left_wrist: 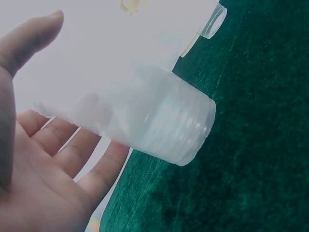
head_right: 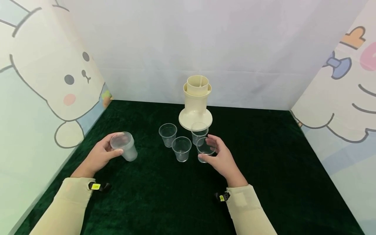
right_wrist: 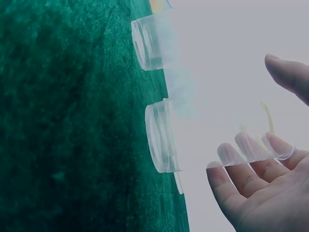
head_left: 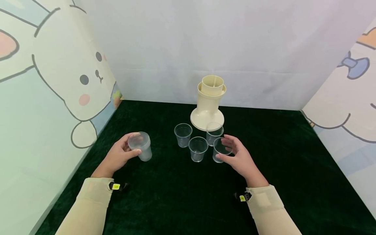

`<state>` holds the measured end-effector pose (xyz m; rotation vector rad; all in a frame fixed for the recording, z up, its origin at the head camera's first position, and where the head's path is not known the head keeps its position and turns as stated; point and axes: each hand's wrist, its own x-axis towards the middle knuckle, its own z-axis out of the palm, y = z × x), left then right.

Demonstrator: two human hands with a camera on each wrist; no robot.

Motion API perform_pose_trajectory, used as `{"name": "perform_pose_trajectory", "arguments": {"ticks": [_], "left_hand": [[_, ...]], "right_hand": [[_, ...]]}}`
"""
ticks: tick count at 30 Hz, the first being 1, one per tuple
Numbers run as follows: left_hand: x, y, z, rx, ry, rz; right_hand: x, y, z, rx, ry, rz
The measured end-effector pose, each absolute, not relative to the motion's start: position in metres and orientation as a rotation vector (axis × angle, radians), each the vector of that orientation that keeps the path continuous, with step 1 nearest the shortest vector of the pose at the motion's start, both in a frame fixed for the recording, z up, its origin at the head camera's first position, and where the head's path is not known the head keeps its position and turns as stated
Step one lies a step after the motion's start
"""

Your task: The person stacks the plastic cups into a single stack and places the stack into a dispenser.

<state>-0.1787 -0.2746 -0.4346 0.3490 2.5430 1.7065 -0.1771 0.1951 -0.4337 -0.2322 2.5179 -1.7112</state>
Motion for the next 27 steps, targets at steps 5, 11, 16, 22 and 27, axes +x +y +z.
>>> {"name": "perform_pose_trajectory", "arguments": {"ticks": [5,11,16,22,27], "left_hand": [[-0.179,-0.274,-0.435,0.354,2.56,1.694],[-0.179,-0.274,-0.435,0.352,2.57,1.686],[-0.178,-0.274,-0.434,0.342,2.564,1.686],[-0.178,-0.274,-0.434,0.345,2.56,1.691],[-0.178,-0.274,-0.434,0.348,2.553,1.698]], "right_hand": [[-0.176,0.197,-0.433,-0.227,2.524,-1.717],[-0.174,0.198,-0.427,-0.24,2.526,-1.728],[-0.171,0.199,-0.42,-0.288,2.536,-1.754],[-0.167,0.199,-0.408,-0.357,2.558,-1.769],[-0.166,0.198,-0.399,-0.395,2.585,-1.764]]}}
